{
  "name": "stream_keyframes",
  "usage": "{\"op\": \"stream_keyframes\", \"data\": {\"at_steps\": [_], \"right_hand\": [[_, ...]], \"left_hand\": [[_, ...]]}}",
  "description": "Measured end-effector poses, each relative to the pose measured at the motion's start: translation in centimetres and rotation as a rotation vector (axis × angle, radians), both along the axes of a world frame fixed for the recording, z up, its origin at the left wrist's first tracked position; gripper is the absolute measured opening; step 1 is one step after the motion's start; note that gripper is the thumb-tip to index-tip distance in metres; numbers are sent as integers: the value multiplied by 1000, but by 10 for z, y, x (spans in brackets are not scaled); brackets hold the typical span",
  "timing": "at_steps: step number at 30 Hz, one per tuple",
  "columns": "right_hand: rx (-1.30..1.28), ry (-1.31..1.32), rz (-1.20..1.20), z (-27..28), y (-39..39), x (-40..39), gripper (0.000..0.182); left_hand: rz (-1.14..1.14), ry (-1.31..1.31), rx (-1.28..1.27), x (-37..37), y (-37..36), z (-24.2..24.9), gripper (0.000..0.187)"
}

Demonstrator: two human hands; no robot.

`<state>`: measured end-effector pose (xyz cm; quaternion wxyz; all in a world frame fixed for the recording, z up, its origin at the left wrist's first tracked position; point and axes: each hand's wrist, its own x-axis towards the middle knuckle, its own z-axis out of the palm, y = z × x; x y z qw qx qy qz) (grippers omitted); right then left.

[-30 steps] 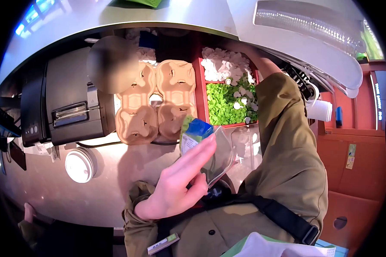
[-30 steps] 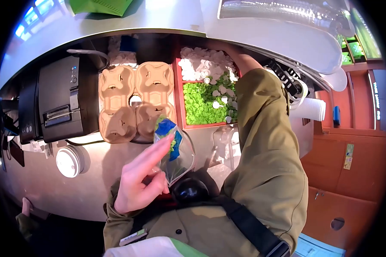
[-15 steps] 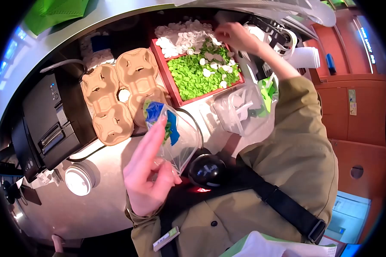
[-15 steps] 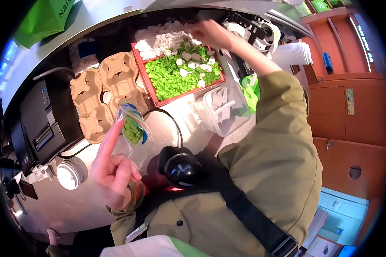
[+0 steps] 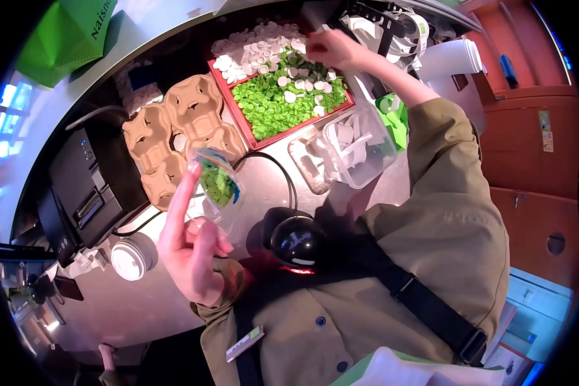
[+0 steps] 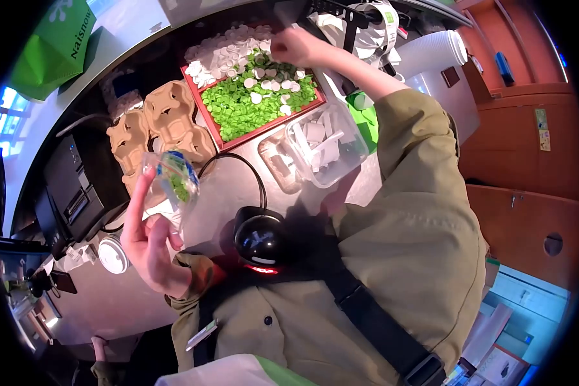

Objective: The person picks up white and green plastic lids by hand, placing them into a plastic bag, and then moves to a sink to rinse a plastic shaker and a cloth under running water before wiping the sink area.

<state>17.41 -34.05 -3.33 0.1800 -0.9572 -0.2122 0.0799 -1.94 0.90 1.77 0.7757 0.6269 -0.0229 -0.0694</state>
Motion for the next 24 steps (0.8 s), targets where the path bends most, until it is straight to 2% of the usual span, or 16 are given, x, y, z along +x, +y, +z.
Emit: {"op": "stream_keyframes", "data": {"at_steps": [1,2,4,6,8,10,12,15,18,20,22,24], "right_hand": [[95,-19,-145,10,2,-1,17],[169,-149,-232,-1,-6,6,18],[186,-205,-258,-2,-7,-4,20],[179,-90,-51,-10,-11,-23,20],[80,-200,85,-18,-5,-44,16],[172,-217,39,-22,6,-58,15],[154,-83,3,-14,24,-69,13],[-158,-244,121,-23,38,-68,14],[-195,-186,64,-23,41,-61,12],[-72,-84,-17,-17,37,-56,13],[162,-32,-83,-8,28,-41,14],[172,-130,-215,-5,24,-13,16]], "left_hand": [[7,40,55,-1,1,3,54],[11,31,60,-4,2,4,53],[17,15,75,-9,5,3,53],[46,8,59,-18,7,-2,53],[63,39,91,-24,10,-3,54],[144,102,78,-32,7,-4,55],[199,152,63,-39,4,-2,56],[193,191,65,-42,-3,1,54],[163,147,38,-47,3,0,53],[156,128,14,-51,9,-3,53],[167,121,-20,-52,11,-6,52],[178,163,4,-49,10,-1,52]]}}
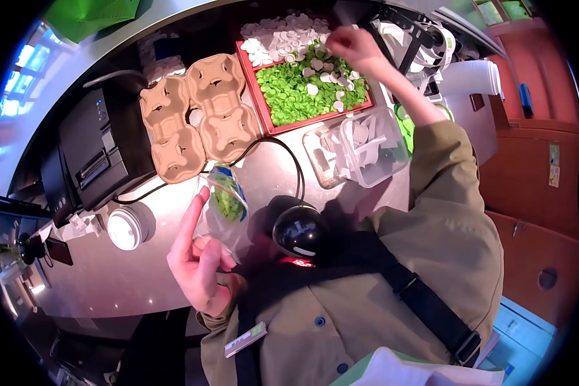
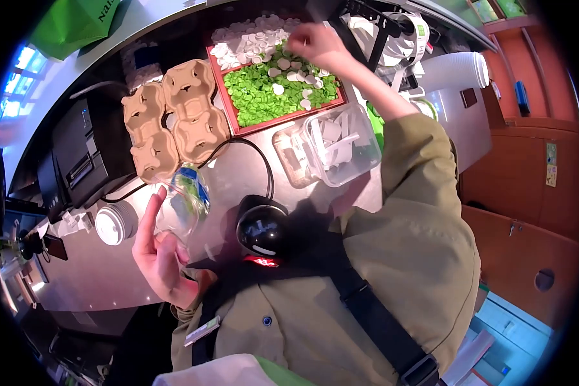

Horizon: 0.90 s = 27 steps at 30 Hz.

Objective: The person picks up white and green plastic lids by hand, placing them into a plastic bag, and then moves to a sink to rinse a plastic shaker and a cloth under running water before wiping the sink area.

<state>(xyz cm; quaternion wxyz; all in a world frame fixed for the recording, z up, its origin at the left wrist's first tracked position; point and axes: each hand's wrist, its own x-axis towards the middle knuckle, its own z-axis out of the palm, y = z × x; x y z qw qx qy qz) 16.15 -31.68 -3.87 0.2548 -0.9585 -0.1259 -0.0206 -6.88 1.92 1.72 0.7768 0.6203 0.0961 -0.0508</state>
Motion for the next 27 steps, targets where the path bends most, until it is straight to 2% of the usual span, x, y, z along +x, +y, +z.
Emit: {"op": "stream_keyframes", "data": {"at_steps": [1,2,5,6,8,10,13,16,19,22,26,27], "right_hand": [[-134,-152,-10,0,-2,11,21],[-163,-272,-13,-4,1,13,24],[-134,-98,303,-15,20,-9,27],[-230,-70,331,-23,27,-16,23],[-250,-86,324,-34,31,-21,20],[-153,-107,341,-37,26,-13,13],[76,-37,210,-20,20,1,9],[-53,-262,144,-18,0,32,17],[-283,-559,64,-23,-1,31,22],[-194,-472,141,-24,7,18,25],[-123,-238,400,-32,23,20,20],[-182,-295,459,-31,30,18,19]], "left_hand": [[-1,25,13,0,0,2,52],[-5,27,7,-2,1,3,52],[-1,24,3,-4,4,3,53],[1,25,10,-3,3,4,53],[3,42,12,-4,2,5,53],[11,71,5,-6,2,5,53],[1,79,16,-9,3,2,54],[-26,107,16,-7,-1,2,55],[-33,109,27,-6,-2,3,55],[-44,100,33,-5,0,-2,55],[7,108,119,-3,0,-11,53],[19,97,157,-3,1,-15,53]]}}
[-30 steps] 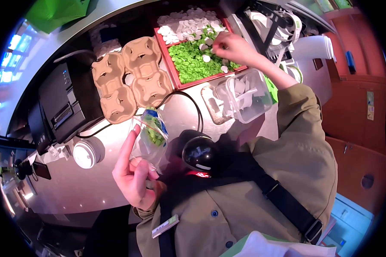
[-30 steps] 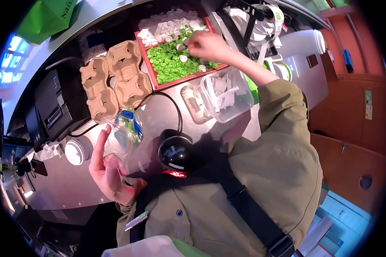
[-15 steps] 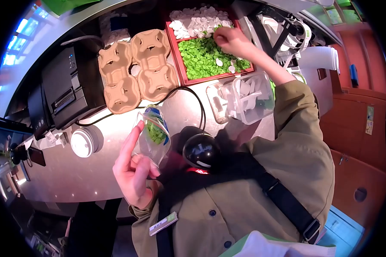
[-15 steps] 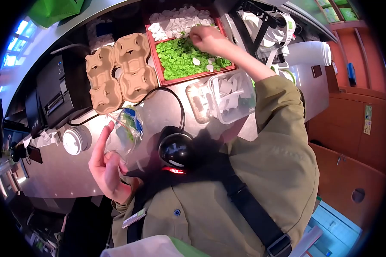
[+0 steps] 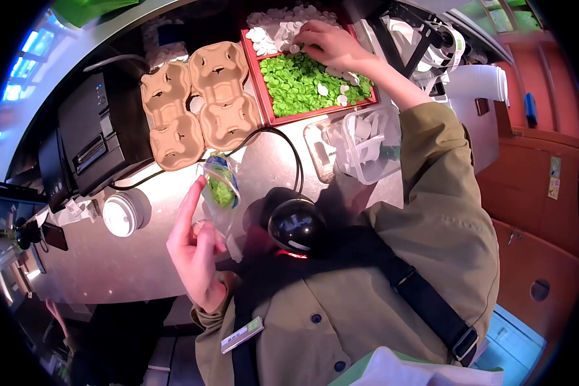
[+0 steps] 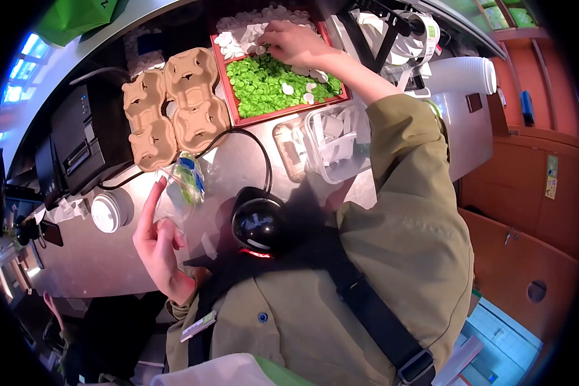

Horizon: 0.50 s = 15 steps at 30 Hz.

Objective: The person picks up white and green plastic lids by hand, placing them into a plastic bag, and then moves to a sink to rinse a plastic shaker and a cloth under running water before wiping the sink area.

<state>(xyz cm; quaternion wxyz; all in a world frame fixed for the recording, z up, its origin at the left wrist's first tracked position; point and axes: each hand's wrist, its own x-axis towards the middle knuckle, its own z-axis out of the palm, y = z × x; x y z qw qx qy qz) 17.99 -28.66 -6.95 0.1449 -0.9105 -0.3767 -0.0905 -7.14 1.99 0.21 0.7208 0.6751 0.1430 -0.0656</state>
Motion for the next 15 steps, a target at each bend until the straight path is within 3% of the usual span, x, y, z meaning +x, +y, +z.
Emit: {"op": "stream_keyframes", "data": {"at_steps": [7,13,14,15], "right_hand": [[-67,172,-47,-7,0,14,17],[11,40,-103,3,-9,10,17],[-99,457,-273,13,-16,17,53],[-88,313,-228,14,-23,13,40]], "left_hand": [[53,-33,91,-3,17,-15,53],[188,-32,117,-6,22,-21,56],[223,-30,128,-6,21,-21,58],[257,-32,138,-4,20,-21,60]]}}
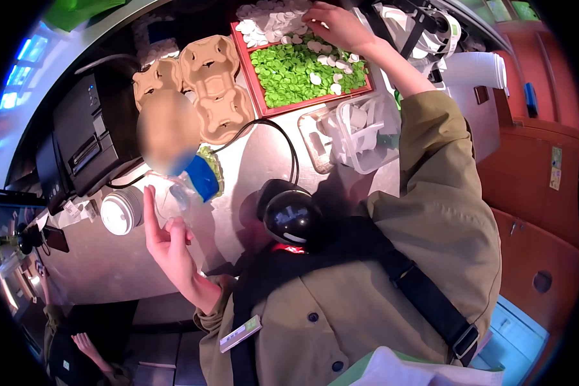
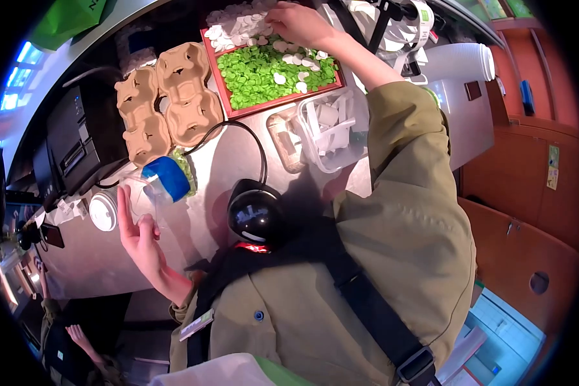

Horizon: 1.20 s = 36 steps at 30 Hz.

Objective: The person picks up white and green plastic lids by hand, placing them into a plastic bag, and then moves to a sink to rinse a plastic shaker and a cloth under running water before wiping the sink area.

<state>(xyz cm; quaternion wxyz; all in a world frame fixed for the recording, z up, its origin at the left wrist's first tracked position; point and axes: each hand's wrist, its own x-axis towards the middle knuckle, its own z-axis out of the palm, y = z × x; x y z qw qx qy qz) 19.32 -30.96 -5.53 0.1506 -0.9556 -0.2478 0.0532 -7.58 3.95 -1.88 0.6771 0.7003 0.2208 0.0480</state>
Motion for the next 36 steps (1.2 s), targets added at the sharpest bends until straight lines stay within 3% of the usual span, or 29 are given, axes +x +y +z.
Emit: {"op": "stream_keyframes", "data": {"at_steps": [2,6,8,13,16,18,22,25,27,31,36], "right_hand": [[2,-287,95,3,-15,-14,14],[38,-58,217,16,-30,-69,15],[-58,122,159,15,-21,-94,18],[-137,221,57,14,-12,-100,20],[50,203,111,13,-16,-94,18],[198,313,-40,21,-9,-89,15],[160,52,103,6,11,-87,12],[176,73,37,4,18,-93,12],[143,65,42,5,22,-96,22],[64,56,208,-3,19,-86,21],[157,10,143,-4,16,-81,16]], "left_hand": [[4,17,33,-3,9,-8,63],[65,55,55,-8,19,-22,59],[73,112,43,-9,19,-28,56],[100,89,-52,-7,14,-40,52],[107,117,-68,-8,16,-47,50],[126,124,-70,-10,16,-48,49],[156,95,-72,-5,6,-39,47],[152,82,-67,-7,7,-35,47],[144,82,-72,-8,8,-37,47],[146,81,-94,-7,8,-38,49],[145,74,-100,-6,6,-37,50]]}}
